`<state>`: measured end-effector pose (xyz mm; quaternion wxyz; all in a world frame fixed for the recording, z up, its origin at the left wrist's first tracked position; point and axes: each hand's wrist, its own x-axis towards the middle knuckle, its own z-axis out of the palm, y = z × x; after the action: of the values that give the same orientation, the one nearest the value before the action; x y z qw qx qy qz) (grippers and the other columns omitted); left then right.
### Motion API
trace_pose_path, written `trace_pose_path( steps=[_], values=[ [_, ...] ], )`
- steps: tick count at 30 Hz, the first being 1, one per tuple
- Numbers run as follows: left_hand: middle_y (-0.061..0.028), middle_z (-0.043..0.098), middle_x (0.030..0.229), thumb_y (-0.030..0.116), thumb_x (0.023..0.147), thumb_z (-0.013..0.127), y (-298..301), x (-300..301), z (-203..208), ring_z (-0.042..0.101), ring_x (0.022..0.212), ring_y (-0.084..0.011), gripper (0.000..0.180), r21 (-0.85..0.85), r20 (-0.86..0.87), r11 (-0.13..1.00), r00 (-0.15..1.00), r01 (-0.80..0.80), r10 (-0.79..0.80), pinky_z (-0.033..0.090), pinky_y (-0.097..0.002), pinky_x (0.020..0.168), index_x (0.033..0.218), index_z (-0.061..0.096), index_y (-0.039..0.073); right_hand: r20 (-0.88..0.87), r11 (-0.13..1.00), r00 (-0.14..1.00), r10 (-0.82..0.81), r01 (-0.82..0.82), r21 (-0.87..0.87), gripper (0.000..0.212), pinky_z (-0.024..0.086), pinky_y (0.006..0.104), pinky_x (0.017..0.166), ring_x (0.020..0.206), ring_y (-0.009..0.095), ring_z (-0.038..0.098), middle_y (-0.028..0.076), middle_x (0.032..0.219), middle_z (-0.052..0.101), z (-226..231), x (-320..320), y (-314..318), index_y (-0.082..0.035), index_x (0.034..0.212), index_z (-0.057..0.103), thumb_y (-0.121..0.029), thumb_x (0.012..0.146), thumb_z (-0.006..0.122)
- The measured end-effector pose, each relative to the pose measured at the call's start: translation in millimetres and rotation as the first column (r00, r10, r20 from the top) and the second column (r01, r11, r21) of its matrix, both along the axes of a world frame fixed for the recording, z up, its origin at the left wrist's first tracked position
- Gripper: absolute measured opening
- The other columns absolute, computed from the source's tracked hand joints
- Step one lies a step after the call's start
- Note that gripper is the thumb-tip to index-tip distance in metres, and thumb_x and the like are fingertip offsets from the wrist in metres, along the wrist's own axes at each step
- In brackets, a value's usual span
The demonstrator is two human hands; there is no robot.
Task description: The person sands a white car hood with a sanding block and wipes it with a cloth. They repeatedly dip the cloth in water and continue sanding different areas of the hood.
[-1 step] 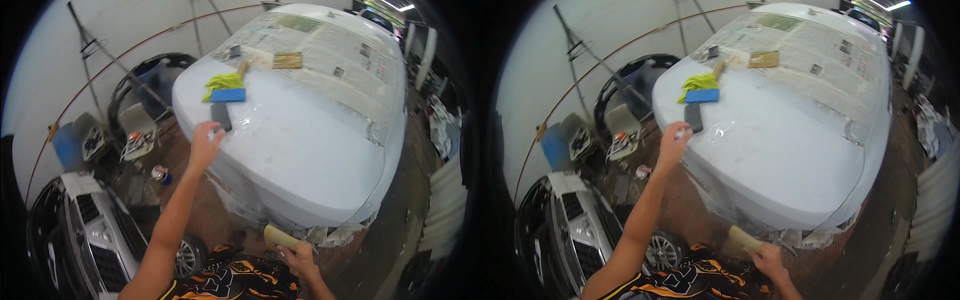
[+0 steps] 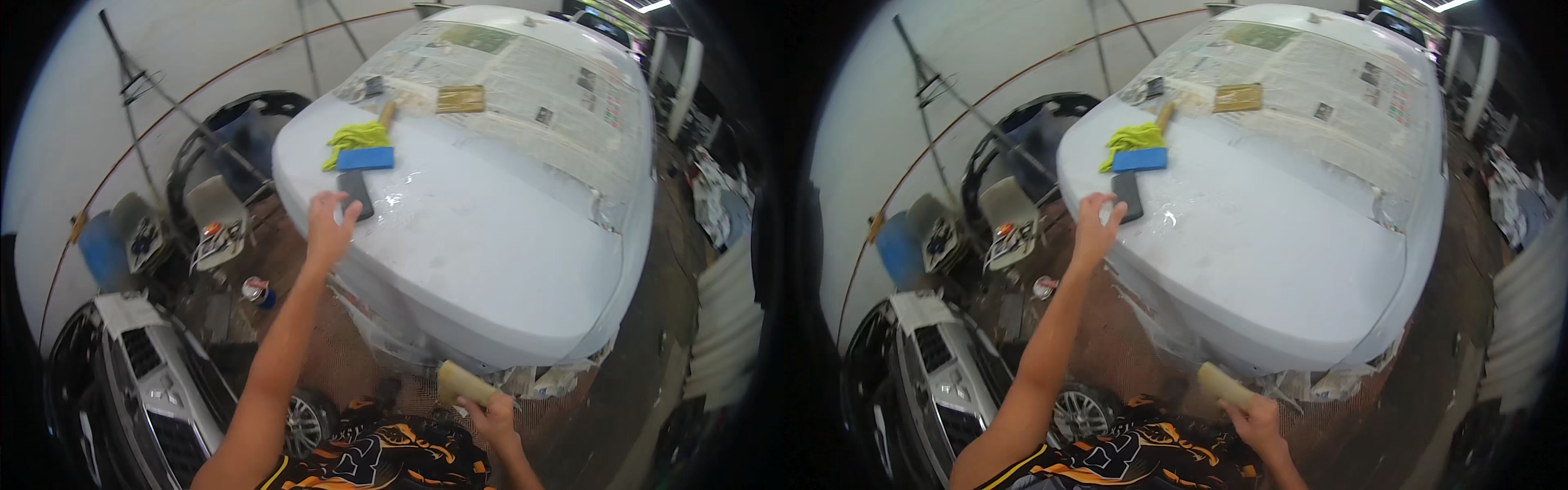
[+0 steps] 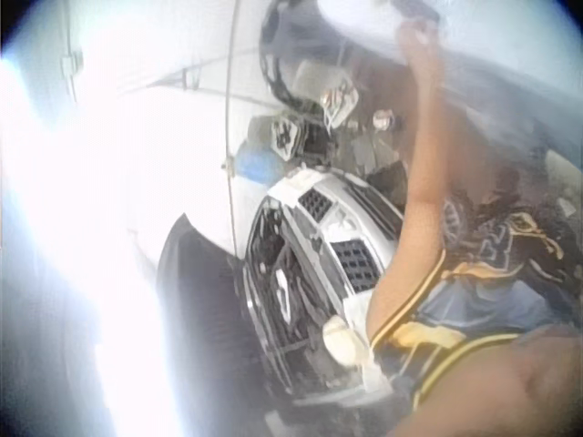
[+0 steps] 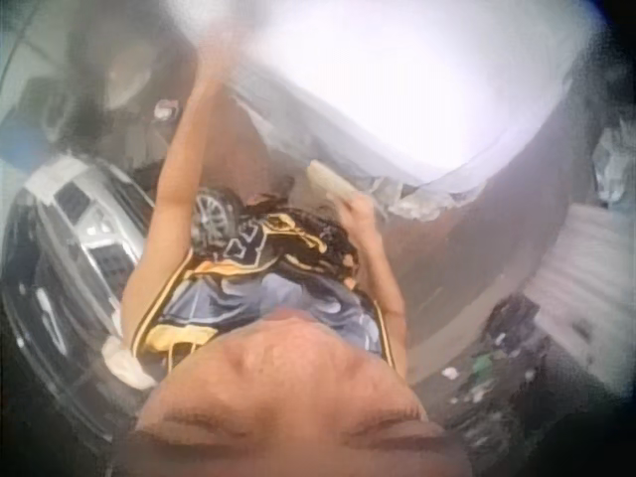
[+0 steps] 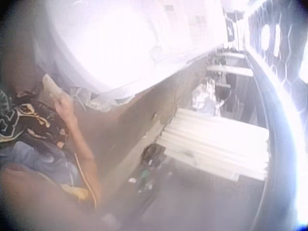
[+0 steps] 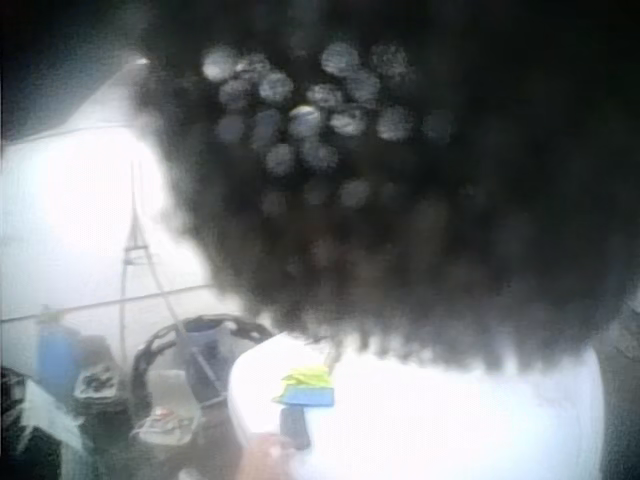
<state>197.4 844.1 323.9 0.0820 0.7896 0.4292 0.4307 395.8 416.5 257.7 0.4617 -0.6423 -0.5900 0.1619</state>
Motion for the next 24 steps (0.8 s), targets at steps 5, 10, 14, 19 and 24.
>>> trace_pose_path(
  steps=[5,10,14,19,24],
  values=[
    [-0.0299,0.045,0.148,0.053,0.087,0.077,72,55,-2,0.046,0.133,-0.0462,0.077,-0.168,-0.282,0.970,0.951,-0.177,0.125,0.044,-0.0517,0.109,0.140,0.059,0.000,-0.419,0.716,0.662,-0.621,0.697,0.041,0.020,0.057,0.0340,0.076,0.085,0.017,0.073,0.011,0.093,0.077,-1,-61,-7,0.006,0.102,0.075,-0.012,0.095,0.079],
    [-0.0292,0.047,0.146,0.036,0.082,0.077,48,91,-13,0.049,0.127,-0.0474,0.073,-0.136,-0.191,0.961,0.946,0.239,-0.262,0.045,-0.0512,0.110,0.144,0.058,0.003,-0.642,0.368,0.254,-0.723,0.929,-0.048,0.027,0.059,0.0353,0.078,0.091,0.018,0.072,0.011,0.105,0.075,-16,-96,-45,0.007,0.120,0.068,-0.016,0.105,0.069],
    [-0.0259,0.052,0.147,0.038,0.084,0.080,70,110,-13,0.049,0.132,-0.0452,0.065,-0.111,-0.262,0.847,0.807,0.519,-0.529,0.045,-0.0514,0.110,0.140,0.065,0.007,-0.767,0.201,0.008,-0.641,0.967,-0.158,0.036,0.059,0.0373,0.088,0.104,0.021,0.071,0.012,0.121,0.070,-25,-123,-66,0.004,0.135,0.059,-0.019,0.108,0.063],
    [-0.0234,0.057,0.146,0.040,0.086,0.081,185,99,-11,0.055,0.130,-0.0403,0.064,0.177,-0.332,0.948,0.923,0.263,-0.194,0.044,-0.0517,0.110,0.140,0.065,0.010,-0.850,0.133,-0.056,-0.524,0.980,-0.147,0.039,0.052,0.0393,0.102,0.120,0.022,0.064,0.013,0.134,0.064,-28,-160,-76,0.004,0.140,0.055,-0.019,0.109,0.062],
    [-0.0185,0.063,0.132,0.034,0.087,0.081,196,89,6,0.058,0.123,-0.0400,0.065,0.083,-0.575,0.948,0.792,0.308,-0.207,0.045,-0.0541,0.104,0.143,0.061,0.010,-0.853,0.201,0.009,-0.521,0.973,-0.113,0.039,0.050,0.0372,0.104,0.122,0.021,0.063,0.010,0.136,0.064,-18,-160,-64,0.001,0.142,0.055,-0.017,0.108,0.062]
  ],
)
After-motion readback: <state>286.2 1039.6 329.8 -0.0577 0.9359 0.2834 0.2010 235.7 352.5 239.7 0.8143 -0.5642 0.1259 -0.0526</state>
